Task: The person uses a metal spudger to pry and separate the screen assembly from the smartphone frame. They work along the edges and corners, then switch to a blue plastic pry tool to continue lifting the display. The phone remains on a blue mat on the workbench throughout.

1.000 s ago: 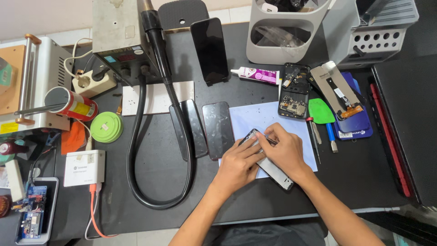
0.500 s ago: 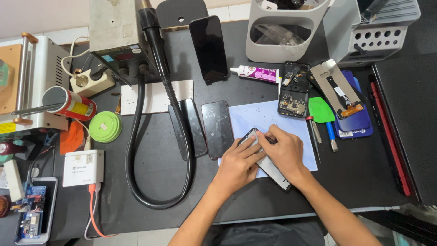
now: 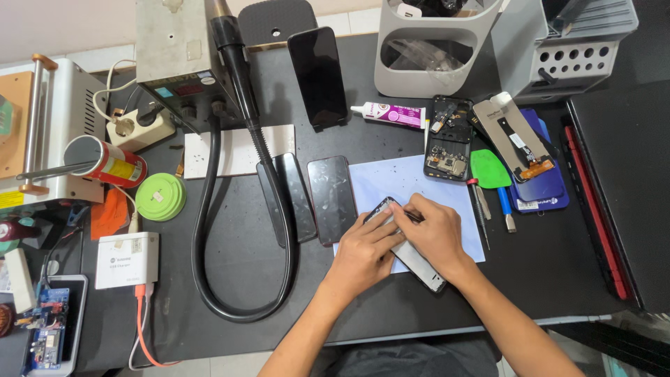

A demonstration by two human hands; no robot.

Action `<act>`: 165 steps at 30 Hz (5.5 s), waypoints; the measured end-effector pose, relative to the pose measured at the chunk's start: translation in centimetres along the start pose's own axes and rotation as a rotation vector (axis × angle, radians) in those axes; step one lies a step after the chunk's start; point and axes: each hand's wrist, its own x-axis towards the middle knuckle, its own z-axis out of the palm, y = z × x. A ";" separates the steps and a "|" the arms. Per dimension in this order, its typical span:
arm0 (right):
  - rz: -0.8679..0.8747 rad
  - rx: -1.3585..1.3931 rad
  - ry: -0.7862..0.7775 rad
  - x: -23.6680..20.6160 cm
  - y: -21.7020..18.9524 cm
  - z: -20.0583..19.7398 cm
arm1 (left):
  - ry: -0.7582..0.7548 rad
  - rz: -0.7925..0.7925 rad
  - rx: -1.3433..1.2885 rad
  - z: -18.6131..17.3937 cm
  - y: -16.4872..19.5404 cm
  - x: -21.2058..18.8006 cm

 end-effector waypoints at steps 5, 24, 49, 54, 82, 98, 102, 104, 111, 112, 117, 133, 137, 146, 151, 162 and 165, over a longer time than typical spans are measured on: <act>0.058 -0.061 -0.004 0.0 -0.2 0.0 | -0.012 -0.005 0.009 -0.1 0.2 0.0; 0.122 -0.077 0.004 -2.0 0.6 -1.9 | -0.043 0.032 0.040 0.5 -0.3 -0.4; -0.201 -0.453 -0.210 -0.8 1.3 -3.9 | -0.052 0.080 0.113 0.3 -0.3 -0.4; -0.150 -0.551 -0.290 -1.4 1.1 -4.0 | -0.047 0.079 0.122 0.3 -0.3 -0.4; 0.294 0.292 -0.326 0.6 3.3 -2.2 | 0.160 0.183 0.288 0.1 -0.3 -0.6; 0.444 0.184 -0.368 -0.9 4.2 -5.0 | 0.148 0.254 0.359 0.1 -0.1 -0.8; 0.406 0.009 -0.309 -0.9 3.2 -4.3 | 0.153 0.328 0.398 0.0 0.0 -1.0; 0.365 -0.009 -0.269 -1.0 2.6 -4.1 | 0.150 0.305 0.405 0.1 0.1 -1.0; 0.338 0.114 -0.382 -1.1 2.7 -4.9 | 0.131 0.281 0.364 0.3 0.2 -0.8; 0.333 0.144 -0.407 -1.2 2.9 -5.1 | 0.135 0.266 0.365 0.3 0.3 -0.9; 0.462 0.283 -0.485 -1.2 3.9 -5.9 | 0.145 0.237 0.379 0.2 0.1 -0.8; 0.421 0.048 -0.303 -1.7 3.0 -5.2 | 0.161 0.260 0.378 -0.1 0.0 -1.0; 0.441 -0.030 -0.283 -1.7 2.0 -5.4 | 0.146 0.253 0.390 0.0 0.1 -0.9; 0.377 0.449 -0.463 -1.7 5.5 -6.2 | 0.187 0.174 0.365 0.2 -0.2 -0.9; 0.365 0.457 -0.464 -1.5 6.1 -6.5 | 0.173 0.192 0.363 0.1 -0.3 -0.8; 0.413 0.214 -0.406 -0.8 4.0 -5.1 | 0.166 0.229 0.377 -0.2 -0.1 -0.8; 0.438 0.276 -0.425 -1.0 4.4 -5.6 | 0.183 0.204 0.401 -0.5 -0.3 -0.8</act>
